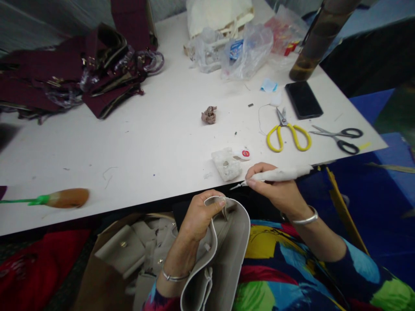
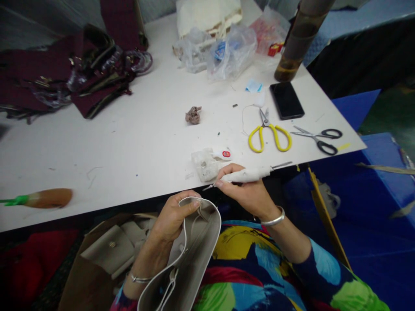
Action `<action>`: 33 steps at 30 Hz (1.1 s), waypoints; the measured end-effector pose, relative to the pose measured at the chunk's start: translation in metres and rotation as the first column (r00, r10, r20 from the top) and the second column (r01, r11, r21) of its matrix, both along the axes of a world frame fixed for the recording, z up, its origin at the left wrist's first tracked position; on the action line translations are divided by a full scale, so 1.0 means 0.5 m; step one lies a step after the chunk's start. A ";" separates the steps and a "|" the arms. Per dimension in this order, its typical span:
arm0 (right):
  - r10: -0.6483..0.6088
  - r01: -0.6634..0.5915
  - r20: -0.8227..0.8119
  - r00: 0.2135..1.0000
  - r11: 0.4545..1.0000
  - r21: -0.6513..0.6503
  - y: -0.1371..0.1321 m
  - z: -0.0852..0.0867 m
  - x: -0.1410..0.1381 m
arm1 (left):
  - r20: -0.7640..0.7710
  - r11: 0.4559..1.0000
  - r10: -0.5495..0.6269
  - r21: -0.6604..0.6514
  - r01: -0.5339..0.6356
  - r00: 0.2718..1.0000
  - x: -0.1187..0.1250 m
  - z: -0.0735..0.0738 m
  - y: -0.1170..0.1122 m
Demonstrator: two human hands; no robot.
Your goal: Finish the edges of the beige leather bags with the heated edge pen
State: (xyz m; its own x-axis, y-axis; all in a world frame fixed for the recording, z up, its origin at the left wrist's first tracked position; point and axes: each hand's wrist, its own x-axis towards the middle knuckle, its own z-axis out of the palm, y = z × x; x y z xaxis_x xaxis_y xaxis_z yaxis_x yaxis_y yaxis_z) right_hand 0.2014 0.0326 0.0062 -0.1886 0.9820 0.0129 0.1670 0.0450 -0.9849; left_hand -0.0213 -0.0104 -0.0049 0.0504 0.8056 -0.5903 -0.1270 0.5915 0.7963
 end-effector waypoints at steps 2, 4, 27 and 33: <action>0.087 -0.089 -0.038 0.996 0.994 -0.070 -0.012 0.004 -0.003 | 0.034 1.000 -0.021 -0.019 0.022 0.999 -0.002 0.003 0.000; 0.129 -0.135 -0.056 0.990 0.984 -0.118 -0.019 0.009 -0.008 | 0.065 0.999 -0.046 -0.027 0.047 0.997 -0.004 0.006 0.001; 0.168 -0.179 -0.100 0.981 0.977 -0.114 -0.017 -0.014 -0.022 | 0.011 0.998 -0.054 0.035 0.054 0.998 0.018 0.007 -0.009; 0.243 -0.249 -0.076 0.967 0.965 -0.084 -0.019 -0.022 -0.004 | -0.006 0.996 -0.074 0.046 0.074 0.997 0.030 0.002 -0.015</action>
State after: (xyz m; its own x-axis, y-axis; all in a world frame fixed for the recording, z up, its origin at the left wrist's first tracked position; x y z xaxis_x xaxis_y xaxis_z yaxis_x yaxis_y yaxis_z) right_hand 0.1994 0.0232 -0.0046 -0.4264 0.9028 -0.0551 0.0982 -0.0144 -0.9951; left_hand -0.0064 -0.0179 -0.0039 0.1086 0.8260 -0.5531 -0.0802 0.5619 0.8233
